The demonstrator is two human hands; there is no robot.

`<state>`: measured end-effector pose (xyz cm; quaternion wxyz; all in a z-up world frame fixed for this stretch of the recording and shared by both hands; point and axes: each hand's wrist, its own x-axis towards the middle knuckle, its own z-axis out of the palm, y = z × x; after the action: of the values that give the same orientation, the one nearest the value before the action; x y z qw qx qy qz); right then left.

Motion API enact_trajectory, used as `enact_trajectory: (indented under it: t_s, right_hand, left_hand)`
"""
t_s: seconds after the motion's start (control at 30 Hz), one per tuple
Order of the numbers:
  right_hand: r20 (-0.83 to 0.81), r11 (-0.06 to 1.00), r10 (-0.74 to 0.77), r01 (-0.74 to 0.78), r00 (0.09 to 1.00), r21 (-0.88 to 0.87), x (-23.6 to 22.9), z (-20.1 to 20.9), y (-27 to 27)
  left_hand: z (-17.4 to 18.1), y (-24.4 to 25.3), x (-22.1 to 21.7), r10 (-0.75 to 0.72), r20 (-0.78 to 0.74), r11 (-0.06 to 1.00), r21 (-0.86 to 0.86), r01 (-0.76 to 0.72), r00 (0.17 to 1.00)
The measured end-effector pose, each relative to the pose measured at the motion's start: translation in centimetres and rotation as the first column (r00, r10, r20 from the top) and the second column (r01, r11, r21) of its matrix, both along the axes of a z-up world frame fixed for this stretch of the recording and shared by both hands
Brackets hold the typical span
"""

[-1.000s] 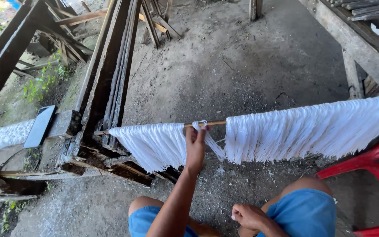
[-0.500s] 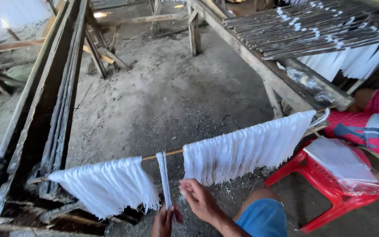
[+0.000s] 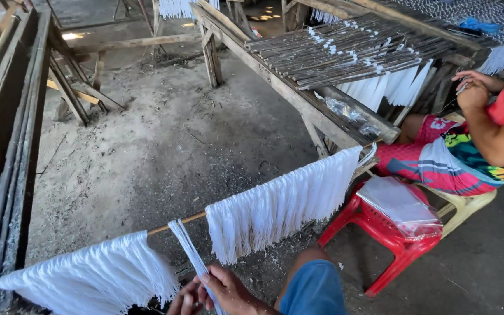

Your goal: Manually separating bundles of white threads hanging from a wooden rod in a workshop.

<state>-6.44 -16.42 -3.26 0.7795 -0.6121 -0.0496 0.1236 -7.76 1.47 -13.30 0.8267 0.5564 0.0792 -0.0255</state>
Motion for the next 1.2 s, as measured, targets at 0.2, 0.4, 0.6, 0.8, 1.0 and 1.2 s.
enact_trajectory:
  t_s: [0.2, 0.4, 0.6, 0.8, 1.0, 1.2]
  right_hand:
    - [-0.061, 0.986, -0.066, 0.074, 0.996, 0.147, 0.2, -2.4, 0.1]
    - [-0.05, 0.961, -0.254, 0.246, 0.966, -0.125, -0.1, 1.1, -2.3]
    - [-0.135, 0.96, -0.184, 0.207, 0.974, 0.188, 0.7, -0.3, -2.6]
    - [-0.025, 0.998, -0.008, 0.007, 1.0, -0.055, 0.5, 1.5, -0.4]
    - [-0.011, 0.997, -0.078, 0.078, 0.997, -0.019, 0.3, 1.9, -0.9]
    - [-0.095, 0.983, -0.143, 0.153, 0.985, 0.105, -1.0, 5.4, 0.4]
  left_hand:
    - [1.6, -3.3, 4.6, 0.066, 0.074, 0.997, 0.022, -0.068, 0.995]
    - [0.5, -3.3, 4.4, 0.219, -0.06, 0.974, -0.045, -0.222, 0.974]
    - [2.3, -2.8, 2.5, 0.118, 0.005, 0.99, -0.078, -0.117, 0.993]
    - [11.0, -2.6, -1.1, -0.134, 0.11, 0.989, -0.046, 0.14, 0.985]
    - [9.0, -1.3, -0.9, -0.029, 0.052, 0.987, -0.157, 0.037, 0.998]
    - [10.7, -1.6, -0.7, 0.054, -0.02, 0.952, -0.3, -0.058, 0.998]
